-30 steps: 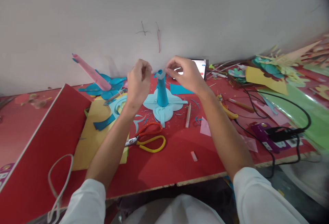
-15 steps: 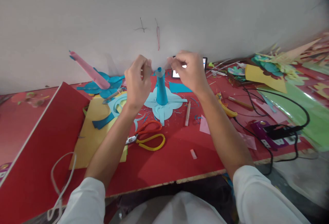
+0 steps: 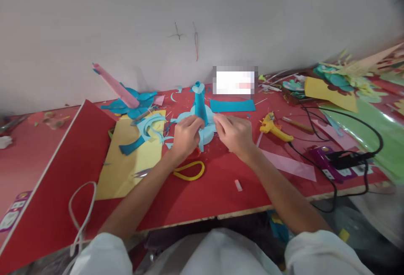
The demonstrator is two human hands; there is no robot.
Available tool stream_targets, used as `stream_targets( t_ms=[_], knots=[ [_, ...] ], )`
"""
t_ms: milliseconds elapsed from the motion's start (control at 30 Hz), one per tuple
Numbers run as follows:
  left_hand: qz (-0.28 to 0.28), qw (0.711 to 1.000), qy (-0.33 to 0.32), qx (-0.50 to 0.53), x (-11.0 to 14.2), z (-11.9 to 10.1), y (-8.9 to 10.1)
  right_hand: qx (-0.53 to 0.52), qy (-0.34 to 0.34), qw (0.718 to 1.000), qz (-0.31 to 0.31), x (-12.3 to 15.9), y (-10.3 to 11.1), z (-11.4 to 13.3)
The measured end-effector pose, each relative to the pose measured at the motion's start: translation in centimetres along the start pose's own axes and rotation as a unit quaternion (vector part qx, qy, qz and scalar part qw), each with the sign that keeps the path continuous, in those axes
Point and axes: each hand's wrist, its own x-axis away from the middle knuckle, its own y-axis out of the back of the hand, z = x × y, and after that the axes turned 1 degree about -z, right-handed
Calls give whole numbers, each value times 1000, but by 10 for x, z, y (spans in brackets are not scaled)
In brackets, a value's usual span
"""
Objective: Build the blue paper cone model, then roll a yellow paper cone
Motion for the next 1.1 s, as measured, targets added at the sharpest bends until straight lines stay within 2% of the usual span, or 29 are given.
stream_targets(
  t_ms=[33,133,200,300,400,500,567,700,767,800,867,1000,1100],
  knots=[
    [44,997,39,-46,9,3,-3,38,-23,998,48,8,-4,-5],
    [121,969,145,-161,26,13,-9,117,-77,975,174,20,-5,-16],
    [166,948,162,-219,29,17,-12,138,-99,959,229,23,-1,-18],
    [220,933,147,-244,28,19,-15,131,-123,944,276,24,5,-18],
    [244,932,144,-225,26,21,-15,117,-130,938,299,26,3,-18],
    [210,940,179,-199,28,25,-13,112,-114,935,316,28,-2,-18],
    [156,947,219,-176,29,29,-11,109,-104,935,321,29,-4,-18],
    [10,947,289,-136,32,33,-7,86,-109,943,302,28,-5,-18],
    [-18,947,292,-136,31,30,-4,58,-119,953,273,27,-7,-19],
    [-8,947,286,-145,30,26,-3,36,-122,959,252,27,-8,-20],
    [52,944,272,-179,28,17,-1,-25,-120,971,206,27,-12,-21],
    [242,895,281,-249,27,0,2,-119,-95,978,145,32,-24,-18],
    [297,875,275,-264,28,-4,1,-138,-99,976,136,35,-30,-13]
  ],
)
